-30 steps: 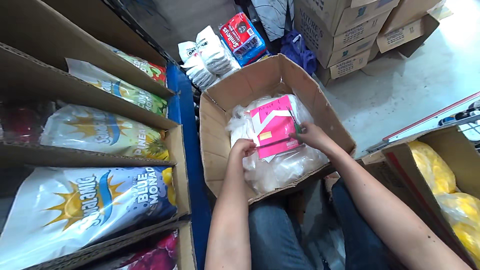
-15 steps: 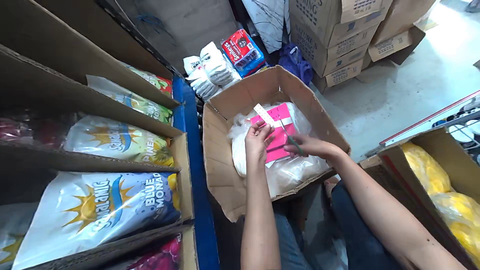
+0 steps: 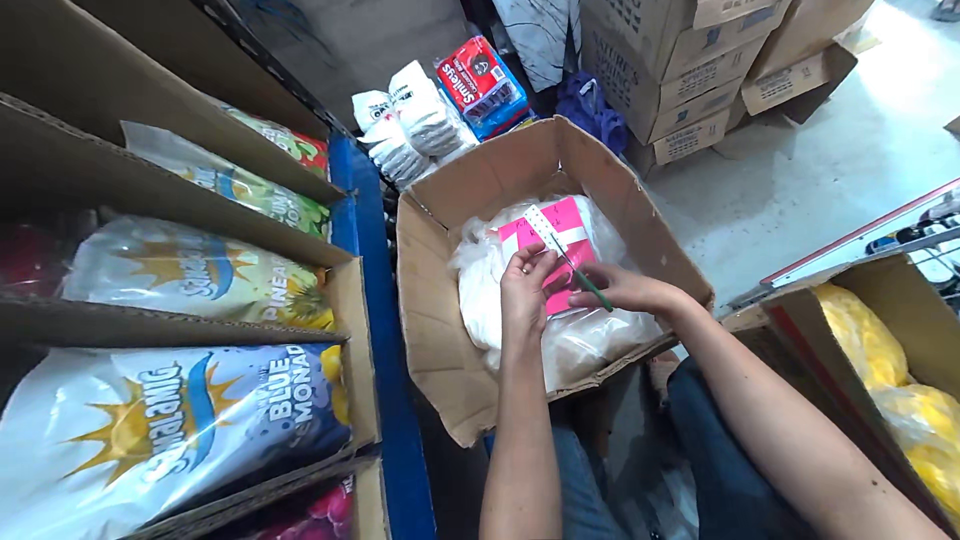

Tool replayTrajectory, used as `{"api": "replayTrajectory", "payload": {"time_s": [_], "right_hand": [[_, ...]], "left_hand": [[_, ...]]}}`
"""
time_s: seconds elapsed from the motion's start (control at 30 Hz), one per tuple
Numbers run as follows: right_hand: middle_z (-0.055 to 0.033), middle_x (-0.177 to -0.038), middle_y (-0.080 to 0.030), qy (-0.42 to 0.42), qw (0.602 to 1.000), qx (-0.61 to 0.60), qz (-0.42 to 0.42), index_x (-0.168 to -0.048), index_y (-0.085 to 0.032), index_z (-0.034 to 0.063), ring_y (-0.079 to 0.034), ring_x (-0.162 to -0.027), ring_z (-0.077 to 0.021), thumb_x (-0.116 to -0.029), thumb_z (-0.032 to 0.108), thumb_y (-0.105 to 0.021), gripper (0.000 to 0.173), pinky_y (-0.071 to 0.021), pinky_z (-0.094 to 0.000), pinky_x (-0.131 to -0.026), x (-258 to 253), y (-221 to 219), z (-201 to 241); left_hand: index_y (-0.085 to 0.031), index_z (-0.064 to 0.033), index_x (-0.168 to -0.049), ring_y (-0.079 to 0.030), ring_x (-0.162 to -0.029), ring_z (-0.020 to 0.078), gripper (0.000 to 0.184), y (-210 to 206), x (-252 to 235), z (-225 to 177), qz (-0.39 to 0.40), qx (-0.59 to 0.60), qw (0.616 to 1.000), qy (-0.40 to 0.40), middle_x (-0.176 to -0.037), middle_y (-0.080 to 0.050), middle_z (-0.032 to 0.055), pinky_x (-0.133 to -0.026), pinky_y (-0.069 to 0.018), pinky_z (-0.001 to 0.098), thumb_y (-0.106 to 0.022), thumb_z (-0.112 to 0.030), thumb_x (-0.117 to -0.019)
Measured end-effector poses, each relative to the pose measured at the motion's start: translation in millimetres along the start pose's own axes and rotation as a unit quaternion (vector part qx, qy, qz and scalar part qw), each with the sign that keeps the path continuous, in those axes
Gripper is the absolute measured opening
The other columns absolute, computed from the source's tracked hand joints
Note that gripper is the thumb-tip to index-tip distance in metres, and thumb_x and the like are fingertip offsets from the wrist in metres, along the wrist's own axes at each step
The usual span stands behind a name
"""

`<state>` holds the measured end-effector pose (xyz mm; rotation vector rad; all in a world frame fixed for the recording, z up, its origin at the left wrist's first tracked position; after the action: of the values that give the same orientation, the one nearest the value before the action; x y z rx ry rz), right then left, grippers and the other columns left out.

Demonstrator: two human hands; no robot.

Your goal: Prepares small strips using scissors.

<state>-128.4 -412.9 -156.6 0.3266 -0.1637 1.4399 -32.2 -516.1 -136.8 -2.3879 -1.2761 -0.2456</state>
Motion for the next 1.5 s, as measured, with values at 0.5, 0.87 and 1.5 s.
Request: {"api": "replayTrajectory", "payload": {"time_s": [0.5,0.87,1.5], "right_hand": [[-0.0010,-0.084,-0.061,0.011,1.000,0.008,-0.025,-0.122,-0.056,-0.0006,-0.052,-0.069,-0.0020,-0.0971,0.031,-0.070,0.043,-0.0455,-0.0216,-0.068,0,4,-1],[0.0015,-0.079,-0.062,0.026,0.999,0.013,-0.037,-0.115,-0.060,-0.0008,-0.051,-0.063,0.0002,-0.0970,0.024,-0.071,0.033,-0.0441,-0.0189,-0.062,-1,6,-3],[0.0018,-0.079,-0.062,0.025,0.999,0.011,-0.028,-0.114,-0.060,-0.0007,-0.052,-0.062,0.0007,-0.0967,0.023,-0.071,0.032,-0.0443,-0.0182,-0.061,0,6,-2]], "left_hand": [[-0.055,-0.0006,-0.116,-0.071,-0.076,0.0139,0.020,-3,5,-2,-0.023,-0.010,1.000,-0.018,-0.090,-0.067,0.0066,-0.070,-0.0607,0.0291,-0.060,0.005,-0.0976],[-0.057,-0.0017,-0.118,-0.070,-0.081,0.0156,0.015,5,-1,-4,-0.027,0.022,0.999,-0.041,-0.097,-0.066,0.0078,-0.072,-0.0609,0.0316,-0.057,-0.004,-0.1026],[-0.051,-0.0028,-0.109,-0.069,-0.072,0.0128,0.016,3,1,-7,-0.051,0.041,0.996,-0.063,-0.085,-0.065,0.0042,-0.070,-0.0617,0.0304,-0.057,0.007,-0.0984]]}}
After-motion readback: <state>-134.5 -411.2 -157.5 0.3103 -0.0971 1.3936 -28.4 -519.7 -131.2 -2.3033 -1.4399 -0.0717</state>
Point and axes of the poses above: each hand's wrist, its own x-axis away from the middle knuckle, its own y-axis out of the back of the hand, z = x × y, the point moved 6 cm from there along -x, towards the middle knuckle
